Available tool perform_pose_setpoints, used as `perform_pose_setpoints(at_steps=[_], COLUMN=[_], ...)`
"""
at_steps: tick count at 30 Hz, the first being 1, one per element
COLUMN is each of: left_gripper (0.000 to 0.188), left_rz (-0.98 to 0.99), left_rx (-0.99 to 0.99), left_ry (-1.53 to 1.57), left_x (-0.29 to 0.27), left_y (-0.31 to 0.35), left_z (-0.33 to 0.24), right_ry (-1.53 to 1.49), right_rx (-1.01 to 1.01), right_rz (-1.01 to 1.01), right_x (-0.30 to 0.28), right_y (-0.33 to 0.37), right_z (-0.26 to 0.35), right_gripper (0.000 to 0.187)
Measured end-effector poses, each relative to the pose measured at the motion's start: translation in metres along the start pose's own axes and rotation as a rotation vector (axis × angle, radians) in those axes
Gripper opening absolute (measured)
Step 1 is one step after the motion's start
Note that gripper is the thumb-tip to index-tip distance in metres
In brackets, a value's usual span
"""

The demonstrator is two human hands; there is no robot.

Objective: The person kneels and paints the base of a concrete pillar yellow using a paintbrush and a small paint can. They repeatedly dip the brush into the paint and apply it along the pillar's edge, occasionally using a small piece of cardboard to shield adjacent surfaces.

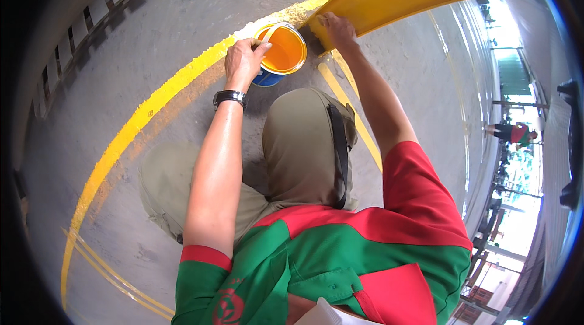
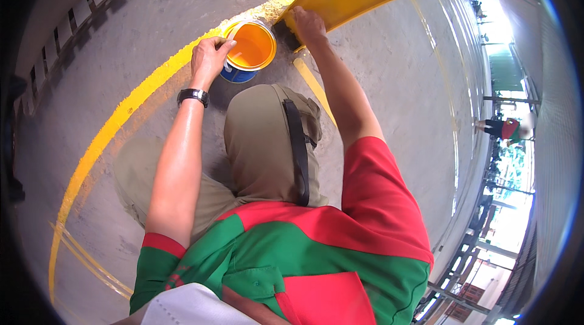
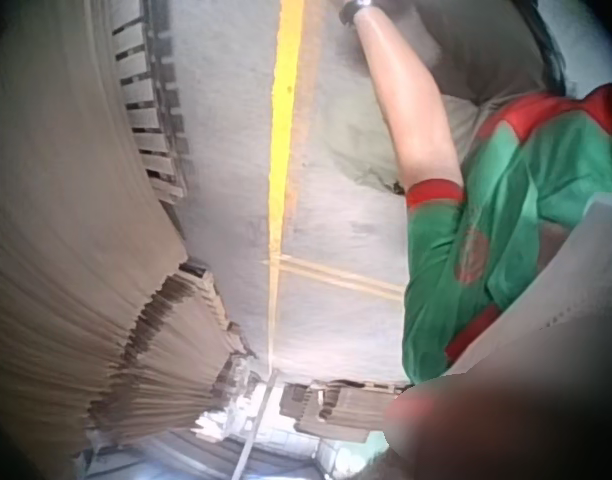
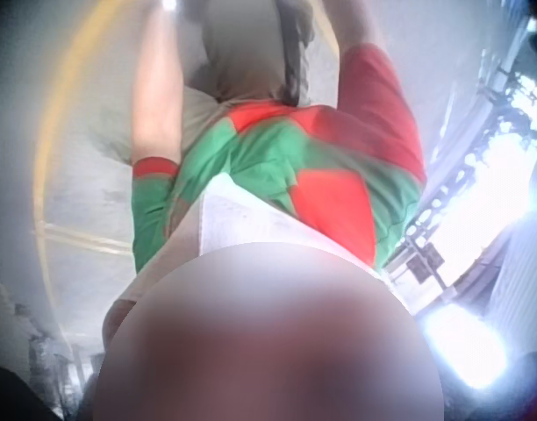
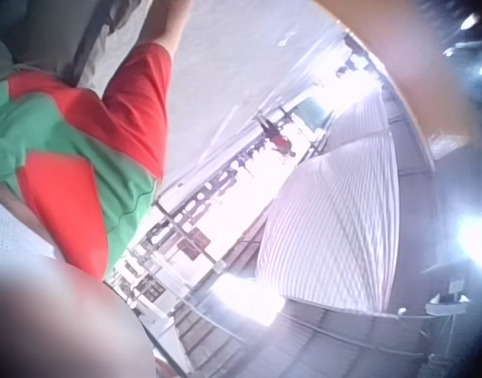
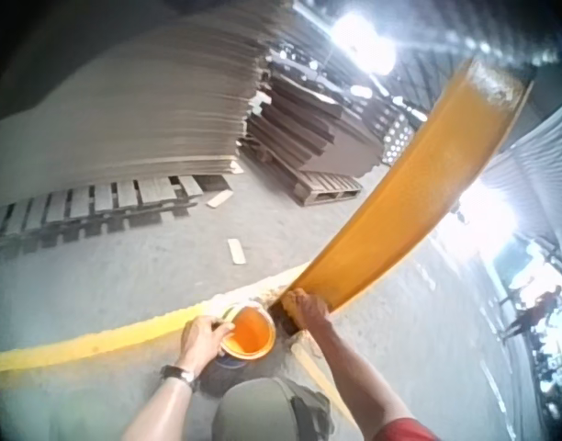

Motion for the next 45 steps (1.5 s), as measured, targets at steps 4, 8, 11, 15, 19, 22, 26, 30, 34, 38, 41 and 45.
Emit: perform_pose_setpoints(at_steps=[4, 8, 11, 15, 19, 22, 26, 30, 34, 38, 41, 45], left_gripper=[0.037, 0.040, 0.040, 0.041, 0.041, 0.042, 0.034, 0.035, 0.036, 0.036, 0.035, 0.036], left_rz=[-0.018, -0.024, -0.007, -0.001, 0.004, 0.001, -0.012, -0.002, -0.003, 0.019, 0.016, 0.010], left_rx=[0.037, 0.044, 0.021, 0.037, 0.036, 0.046, 0.028, 0.010, 0.026, -0.006, -0.001, -0.008], left_ry=[0.006, 0.000, 0.012, 0.019, 0.039, 0.035, 0.020, 0.031, 0.042, 0.061, 0.061, 0.051], left_x=[0.002, 0.002, 0.002, 0.003, 0.007, 0.009, 0.008, 0.007, 0.009, 0.012, 0.011, 0.008], left_y=[-0.003, -0.006, -0.008, -0.007, -0.006, -0.007, -0.007, -0.010, -0.010, -0.010, -0.009, -0.011], left_z=[0.002, 0.007, 0.010, 0.007, 0.004, 0.002, 0.002, 0.002, 0.001, 0.004, 0.005, 0.007], right_ry=[0.135, 0.173, 0.090, 0.041, 0.174, 0.201, 0.248, 0.189, 0.169, 0.505, 0.329, 0.291], right_rx=[-0.125, -0.096, -0.143, -0.139, -0.069, -0.019, -0.132, -0.208, -0.183, -0.244, -0.037, -0.109], right_rz=[-0.287, -0.492, -0.556, -0.273, -0.036, -0.167, -0.512, -0.537, -0.108, -0.036, -0.168, -0.448], right_x=[-0.049, -0.171, -0.229, -0.149, -0.045, -0.084, -0.222, -0.270, -0.133, -0.072, -0.143, -0.246], right_y=[-0.008, -0.003, 0.010, 0.002, -0.015, -0.023, -0.008, 0.008, 0.005, -0.005, -0.010, 0.002], right_z=[-0.017, -0.037, -0.039, -0.020, -0.017, -0.036, -0.041, -0.032, -0.003, -0.002, -0.037, -0.039], right_gripper=[0.022, 0.016, 0.014, 0.013, 0.014, 0.013, 0.012, 0.012, 0.008, 0.013, 0.017, 0.017])
Point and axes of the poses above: each hand's wrist, its own y-axis away from the middle knuckle, its own x-axis out of the palm, z = x × y, the point moved 9 cm from there along -y, towards the middle knuckle, and after that the axes turned 10 degrees about y, right-handed, at the moved point
